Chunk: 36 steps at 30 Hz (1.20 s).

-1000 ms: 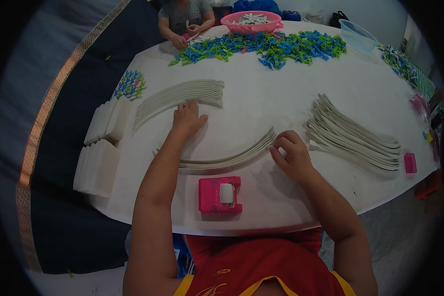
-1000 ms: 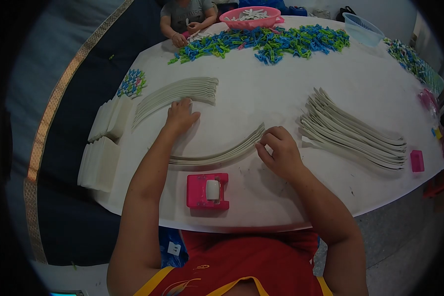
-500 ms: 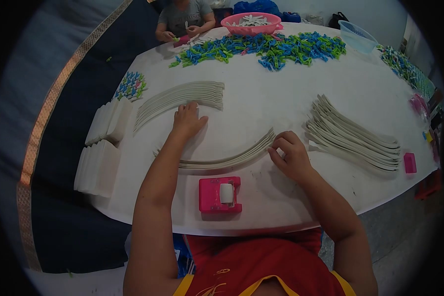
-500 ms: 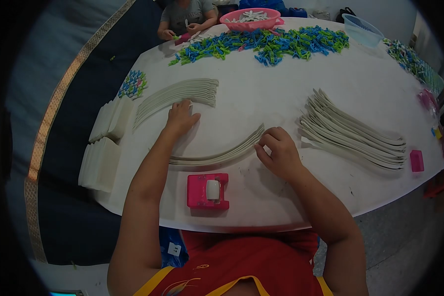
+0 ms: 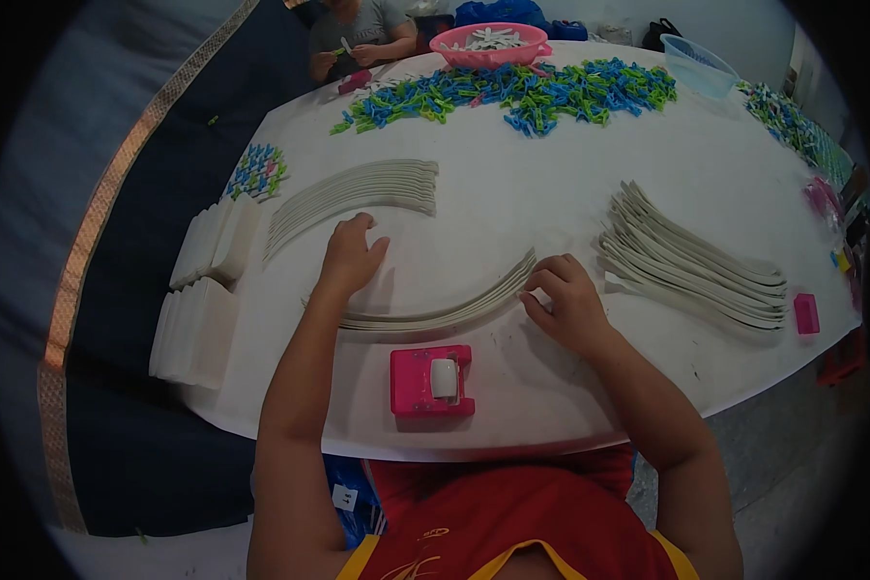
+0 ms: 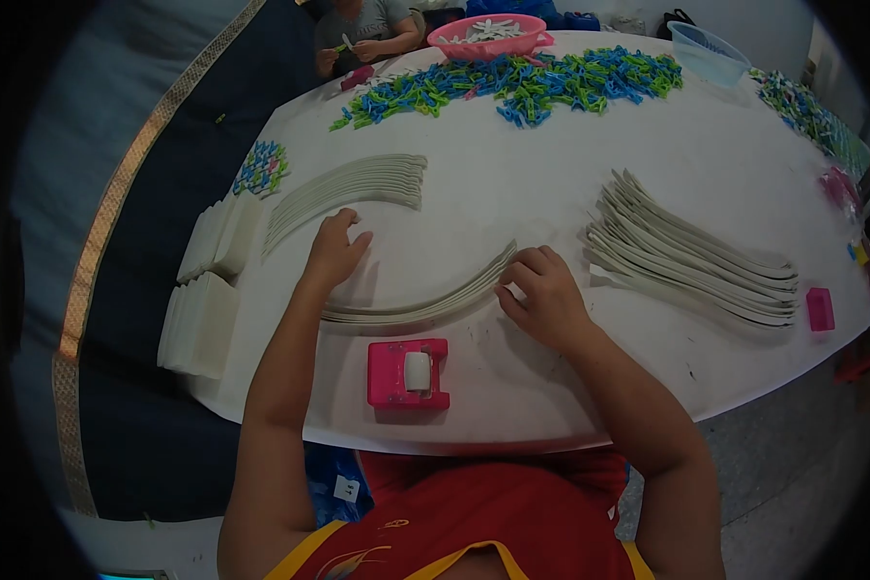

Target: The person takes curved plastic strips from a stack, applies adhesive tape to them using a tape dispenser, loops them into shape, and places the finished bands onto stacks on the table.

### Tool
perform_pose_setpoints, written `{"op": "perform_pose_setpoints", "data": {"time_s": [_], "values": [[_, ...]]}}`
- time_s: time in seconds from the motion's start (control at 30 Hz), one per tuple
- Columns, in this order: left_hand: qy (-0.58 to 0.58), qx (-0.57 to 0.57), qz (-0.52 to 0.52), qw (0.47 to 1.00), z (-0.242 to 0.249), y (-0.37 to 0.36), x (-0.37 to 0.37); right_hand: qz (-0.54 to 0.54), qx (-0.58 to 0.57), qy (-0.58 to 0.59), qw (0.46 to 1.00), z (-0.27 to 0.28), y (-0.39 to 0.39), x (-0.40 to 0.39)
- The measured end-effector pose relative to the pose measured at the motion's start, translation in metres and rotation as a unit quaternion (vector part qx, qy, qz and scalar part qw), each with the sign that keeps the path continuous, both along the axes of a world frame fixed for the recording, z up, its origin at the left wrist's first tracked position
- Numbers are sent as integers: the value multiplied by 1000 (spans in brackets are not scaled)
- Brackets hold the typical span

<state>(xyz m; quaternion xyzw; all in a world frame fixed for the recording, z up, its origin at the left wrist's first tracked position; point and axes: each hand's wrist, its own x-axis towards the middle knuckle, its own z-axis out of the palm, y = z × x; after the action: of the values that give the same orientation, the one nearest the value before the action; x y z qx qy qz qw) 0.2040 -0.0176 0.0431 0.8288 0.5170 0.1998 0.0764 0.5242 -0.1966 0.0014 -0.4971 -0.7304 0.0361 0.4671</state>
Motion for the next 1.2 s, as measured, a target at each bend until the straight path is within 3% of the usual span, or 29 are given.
{"op": "perform_pose_setpoints", "data": {"time_s": [0.17,0.5,0.6,0.67,0.8,0.87,1.07,1.2], "values": [[-63,-14,-8,998,3,-39,-15,6,19,-116,993,-3,0,-3],[-170,-77,-15,982,10,-120,-25,-16,58,-169,984,-4,-1,-9],[-136,-71,-42,987,16,-135,-21,-23,52,-194,979,9,1,-14],[-147,15,-120,982,17,-144,-14,12,21,-197,980,23,3,-20],[-202,56,-161,964,31,-164,12,74,14,-177,981,76,-6,-63],[-126,18,-172,977,44,-174,16,134,16,-165,977,91,-12,-80],[-67,25,-160,984,33,-184,-19,169,-81,-61,980,80,-27,-83],[-129,28,-194,972,25,-191,-26,178,-105,-98,974,76,-34,-93]]}}
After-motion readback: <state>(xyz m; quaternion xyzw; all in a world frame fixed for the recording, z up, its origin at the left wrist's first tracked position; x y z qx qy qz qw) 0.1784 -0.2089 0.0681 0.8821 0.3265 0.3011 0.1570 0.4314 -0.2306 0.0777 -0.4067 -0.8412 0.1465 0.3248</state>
